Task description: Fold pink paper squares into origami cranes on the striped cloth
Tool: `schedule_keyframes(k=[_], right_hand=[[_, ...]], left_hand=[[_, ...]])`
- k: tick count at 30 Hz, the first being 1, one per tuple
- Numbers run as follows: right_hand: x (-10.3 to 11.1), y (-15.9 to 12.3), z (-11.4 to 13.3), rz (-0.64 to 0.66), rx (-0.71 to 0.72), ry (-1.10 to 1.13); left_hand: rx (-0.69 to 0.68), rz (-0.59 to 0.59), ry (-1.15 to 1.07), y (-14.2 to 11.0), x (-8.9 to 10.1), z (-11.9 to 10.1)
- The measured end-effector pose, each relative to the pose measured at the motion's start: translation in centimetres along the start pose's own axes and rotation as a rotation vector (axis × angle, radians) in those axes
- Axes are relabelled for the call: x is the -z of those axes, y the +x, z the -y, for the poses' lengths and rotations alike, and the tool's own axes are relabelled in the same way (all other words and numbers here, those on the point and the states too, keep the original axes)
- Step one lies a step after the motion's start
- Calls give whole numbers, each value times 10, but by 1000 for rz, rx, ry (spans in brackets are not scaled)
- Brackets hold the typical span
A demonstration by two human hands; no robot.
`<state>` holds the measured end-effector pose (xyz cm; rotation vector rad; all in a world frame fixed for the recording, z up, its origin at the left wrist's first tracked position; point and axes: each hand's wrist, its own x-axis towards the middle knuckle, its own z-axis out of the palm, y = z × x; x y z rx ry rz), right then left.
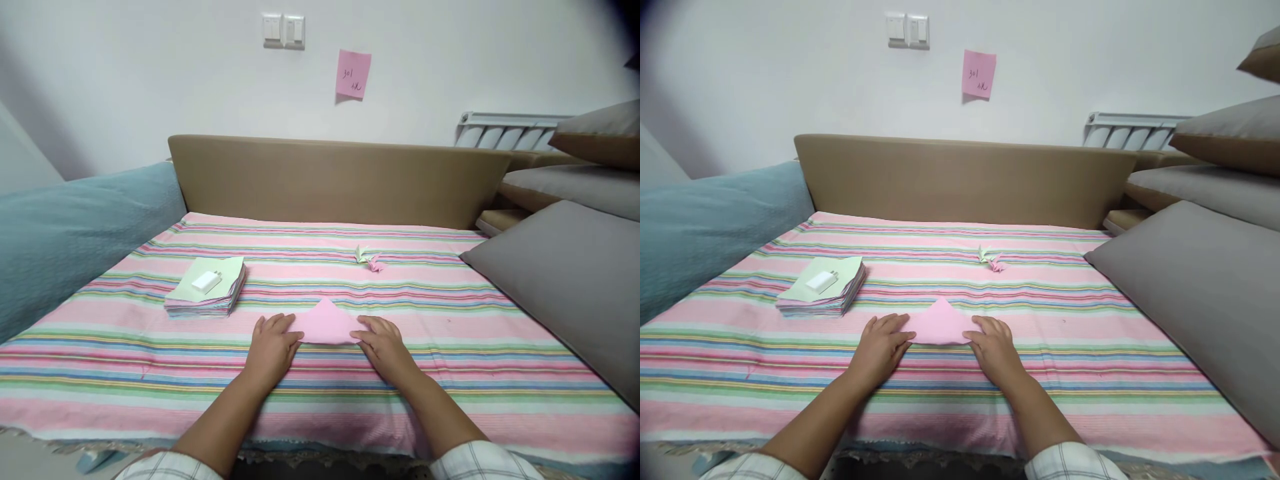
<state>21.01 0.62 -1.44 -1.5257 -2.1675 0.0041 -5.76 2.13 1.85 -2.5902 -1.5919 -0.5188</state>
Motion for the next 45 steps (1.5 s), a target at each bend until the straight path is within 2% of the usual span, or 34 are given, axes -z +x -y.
schedule_keyframes(k=[5, 10, 18, 26, 43, 45], right_hand=[[4, 0, 0, 48, -28, 58], [10, 3, 2, 113, -156, 147], [10, 7, 2, 98, -248, 178], [11, 8, 4, 90, -312, 170], [3, 8, 2, 53, -312, 112], [2, 8, 2, 45, -309, 114]], left_hand=[[31, 7, -47, 1, 0, 3], [89, 38, -91, 6, 4, 7], [147, 7, -133, 9, 7, 8], [151, 13, -130, 8, 5, 6], [126, -15, -60, 8, 2, 1], [84, -44, -38, 7, -1, -2]])
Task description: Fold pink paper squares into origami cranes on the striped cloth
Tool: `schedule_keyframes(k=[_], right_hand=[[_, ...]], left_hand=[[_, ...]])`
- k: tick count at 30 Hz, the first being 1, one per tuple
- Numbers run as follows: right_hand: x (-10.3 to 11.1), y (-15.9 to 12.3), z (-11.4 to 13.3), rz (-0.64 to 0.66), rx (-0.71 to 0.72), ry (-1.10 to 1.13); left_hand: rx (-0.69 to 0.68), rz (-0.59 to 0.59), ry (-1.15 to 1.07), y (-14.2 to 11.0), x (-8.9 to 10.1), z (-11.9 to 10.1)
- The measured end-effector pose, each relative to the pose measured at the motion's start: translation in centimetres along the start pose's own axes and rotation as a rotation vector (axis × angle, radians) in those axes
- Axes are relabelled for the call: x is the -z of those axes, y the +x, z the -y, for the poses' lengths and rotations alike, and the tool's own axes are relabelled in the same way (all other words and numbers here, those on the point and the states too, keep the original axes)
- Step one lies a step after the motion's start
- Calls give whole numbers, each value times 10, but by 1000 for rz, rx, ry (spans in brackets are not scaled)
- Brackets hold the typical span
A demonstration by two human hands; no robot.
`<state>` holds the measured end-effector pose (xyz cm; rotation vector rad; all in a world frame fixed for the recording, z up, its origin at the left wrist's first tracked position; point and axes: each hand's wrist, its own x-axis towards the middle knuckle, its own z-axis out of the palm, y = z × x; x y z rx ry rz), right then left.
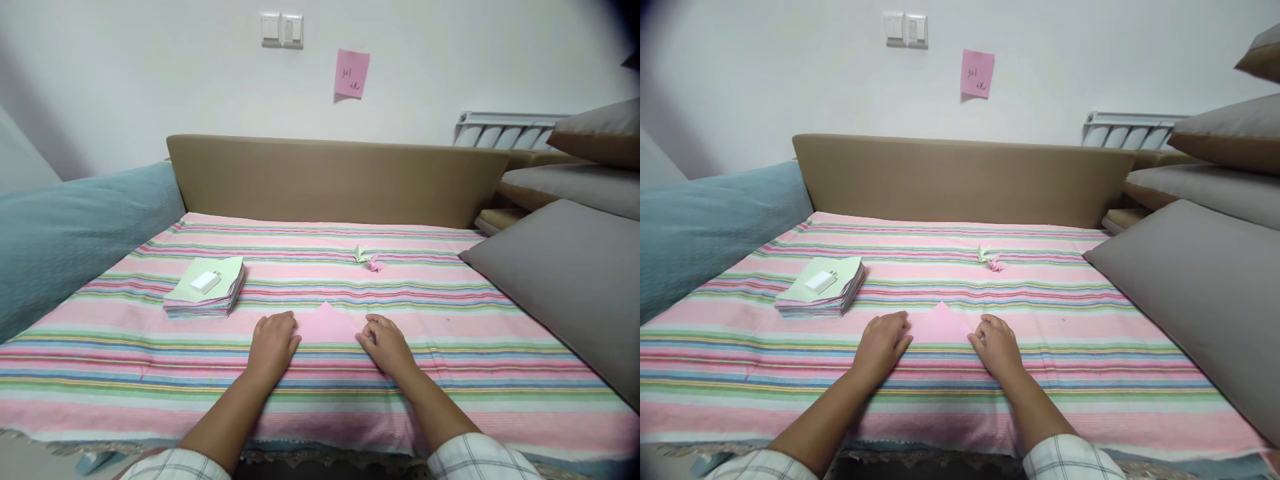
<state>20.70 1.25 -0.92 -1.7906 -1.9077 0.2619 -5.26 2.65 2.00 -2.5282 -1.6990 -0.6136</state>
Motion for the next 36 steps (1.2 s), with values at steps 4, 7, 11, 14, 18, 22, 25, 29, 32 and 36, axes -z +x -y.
schedule_keyframes(k=[4, 7, 11, 14, 18, 22, 25, 29, 32, 36], right_hand=[[-1, 0, -2, -16, 25, 13], [-1, 0, -3, -26, 51, 8], [0, -2, -1, -26, 119, -13], [0, -5, 7, -12, 179, -31], [-2, -12, 20, 8, 274, -44], [-4, -17, 28, 20, 325, -37], [-6, -20, 33, 30, 352, -35], [-9, -23, 39, 60, 387, -55], [-10, -23, 42, 70, 382, -84], [-6, -23, 40, 67, 349, -93]], left_hand=[[-238, -60, 0, -2, -9, -3], [-378, -27, -36, -2, -12, -4], [-353, 96, -16, -4, -11, -9], [-289, 119, 20, -8, -7, -19], [-307, 125, 44, -17, -3, -32], [-275, 141, 65, -21, -3, -36], [-254, 148, 67, -22, -5, -35], [-248, 161, 70, -22, -7, -34], [-247, 163, 83, -22, -8, -34], [-247, 156, 101, -23, -8, -34]])
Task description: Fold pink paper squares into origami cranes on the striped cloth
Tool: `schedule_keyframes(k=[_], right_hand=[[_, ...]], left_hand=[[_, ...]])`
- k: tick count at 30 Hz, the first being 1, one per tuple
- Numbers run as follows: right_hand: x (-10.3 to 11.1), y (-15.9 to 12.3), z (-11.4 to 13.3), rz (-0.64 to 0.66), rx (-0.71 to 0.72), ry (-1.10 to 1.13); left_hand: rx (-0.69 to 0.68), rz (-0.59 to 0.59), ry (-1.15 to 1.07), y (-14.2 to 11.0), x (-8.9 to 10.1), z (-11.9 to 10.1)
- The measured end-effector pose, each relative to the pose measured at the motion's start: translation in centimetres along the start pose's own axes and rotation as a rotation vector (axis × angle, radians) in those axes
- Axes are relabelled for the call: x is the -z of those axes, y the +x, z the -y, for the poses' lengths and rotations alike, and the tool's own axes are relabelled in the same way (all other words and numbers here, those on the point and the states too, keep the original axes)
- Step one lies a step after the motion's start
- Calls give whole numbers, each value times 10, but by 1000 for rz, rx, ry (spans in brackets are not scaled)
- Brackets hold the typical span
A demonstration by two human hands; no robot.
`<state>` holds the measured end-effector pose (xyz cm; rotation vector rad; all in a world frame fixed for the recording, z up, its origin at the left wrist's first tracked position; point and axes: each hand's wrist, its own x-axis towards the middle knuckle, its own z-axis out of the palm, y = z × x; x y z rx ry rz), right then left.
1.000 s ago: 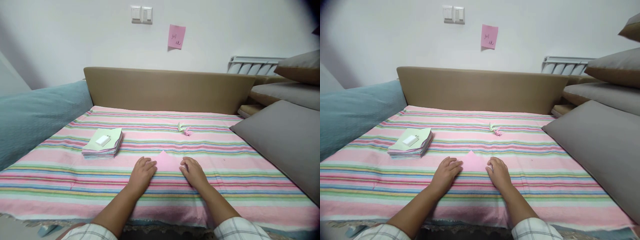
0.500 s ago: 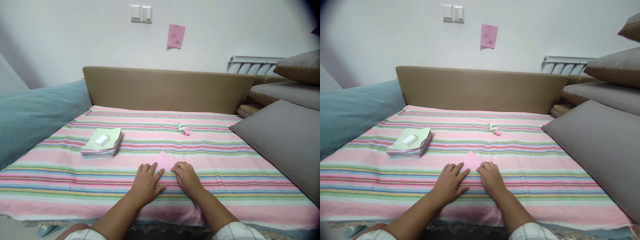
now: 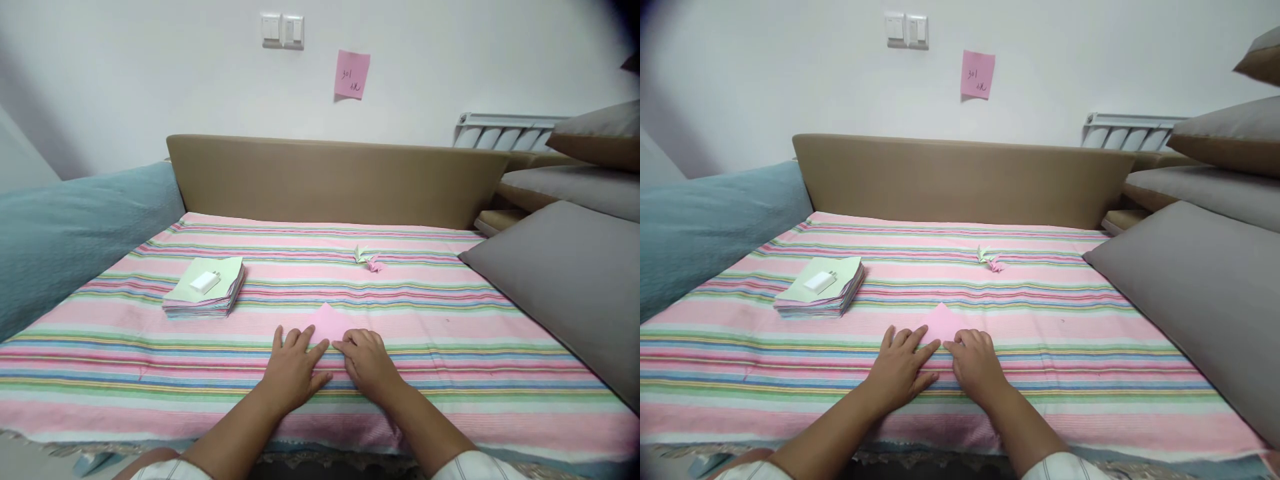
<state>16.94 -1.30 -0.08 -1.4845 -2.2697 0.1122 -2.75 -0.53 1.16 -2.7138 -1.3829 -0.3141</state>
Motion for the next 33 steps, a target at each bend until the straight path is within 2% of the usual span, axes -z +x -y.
schedule_keyframes(k=[10, 17, 21, 23, 25, 27, 28, 31, 33], right_hand=[[18, -4, -17, 87, -151, -17], [28, -4, -29, 154, -302, -73], [31, -5, -35, 189, -343, -141], [33, -5, -34, 174, -360, -182], [33, -5, -29, 95, -367, -207], [29, -4, -22, -45, -307, -159], [26, -4, -18, -70, -233, -105], [14, -4, -9, -45, 22, 46], [6, -4, -6, -26, 79, 67]], left_hand=[[1, 9, -9, 0, 2, 1], [3, 14, -27, 1, 2, 2], [3, 10, -19, 0, 2, 2], [2, 10, -12, 0, 2, 2], [0, 7, -5, 0, 1, 2], [-1, -1, 0, 1, 1, 2], [-2, -4, 2, 0, 1, 2], [-3, -7, 4, 0, 0, 2], [-1, -3, 4, 0, 0, 2]])
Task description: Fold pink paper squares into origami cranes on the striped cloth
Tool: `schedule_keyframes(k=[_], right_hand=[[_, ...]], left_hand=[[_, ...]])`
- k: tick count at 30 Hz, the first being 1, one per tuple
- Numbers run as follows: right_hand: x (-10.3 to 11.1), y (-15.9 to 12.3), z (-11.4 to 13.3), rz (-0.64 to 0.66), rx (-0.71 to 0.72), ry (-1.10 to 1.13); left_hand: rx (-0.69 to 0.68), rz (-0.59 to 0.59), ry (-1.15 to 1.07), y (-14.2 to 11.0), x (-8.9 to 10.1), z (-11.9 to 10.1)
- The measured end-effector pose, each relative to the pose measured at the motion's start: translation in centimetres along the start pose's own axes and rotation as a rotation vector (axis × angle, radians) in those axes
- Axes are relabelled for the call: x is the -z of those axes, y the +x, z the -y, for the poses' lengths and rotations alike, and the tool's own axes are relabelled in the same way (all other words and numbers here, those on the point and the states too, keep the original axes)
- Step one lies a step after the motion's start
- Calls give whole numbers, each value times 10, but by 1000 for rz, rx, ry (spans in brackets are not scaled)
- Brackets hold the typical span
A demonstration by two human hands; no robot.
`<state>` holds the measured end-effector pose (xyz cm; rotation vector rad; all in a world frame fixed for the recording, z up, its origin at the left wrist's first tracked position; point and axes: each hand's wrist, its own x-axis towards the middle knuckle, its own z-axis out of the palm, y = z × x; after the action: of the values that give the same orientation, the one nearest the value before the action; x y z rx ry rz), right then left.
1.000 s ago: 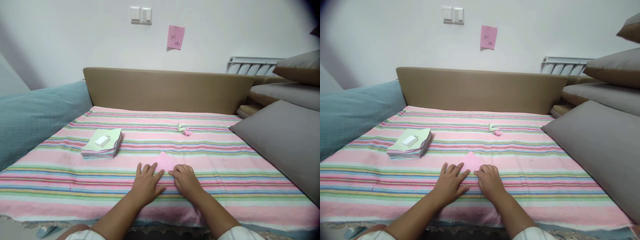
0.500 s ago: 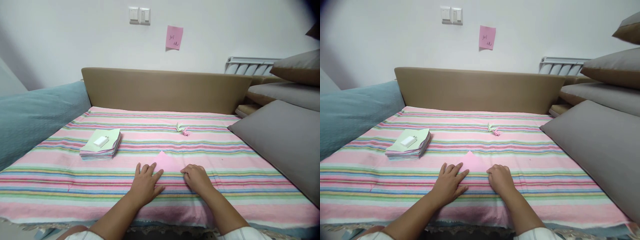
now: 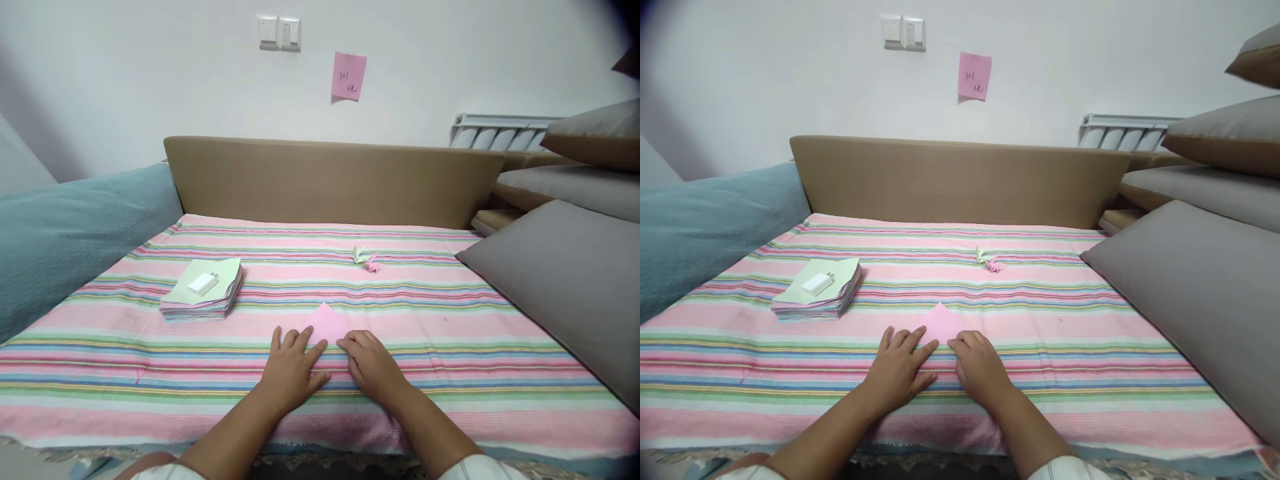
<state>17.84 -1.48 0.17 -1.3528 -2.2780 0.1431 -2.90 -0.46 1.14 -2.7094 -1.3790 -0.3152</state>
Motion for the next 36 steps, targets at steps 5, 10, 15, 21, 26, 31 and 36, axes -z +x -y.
schedule_keyframes(k=[5, 10, 15, 21, 26, 31, 36], right_hand=[[-5, 0, -2, 62, -18, 12], [-1, 1, -4, 69, -24, 34], [0, 1, -2, 57, -32, 58], [-1, 2, -3, 40, -29, 74], [-2, 1, -4, 38, -36, 93], [-1, 2, -3, 44, -40, 93], [-2, 2, -4, 50, -39, 89]], left_hand=[[9, 12, 4, 0, 1, -2], [47, 29, 24, 0, 7, 2], [84, 42, 42, -4, 19, 12], [154, 51, 52, -8, 31, 27], [201, 77, 45, -9, 37, 36], [248, 59, 49, -10, 44, 45], [283, -127, 21, -8, 47, 43]])
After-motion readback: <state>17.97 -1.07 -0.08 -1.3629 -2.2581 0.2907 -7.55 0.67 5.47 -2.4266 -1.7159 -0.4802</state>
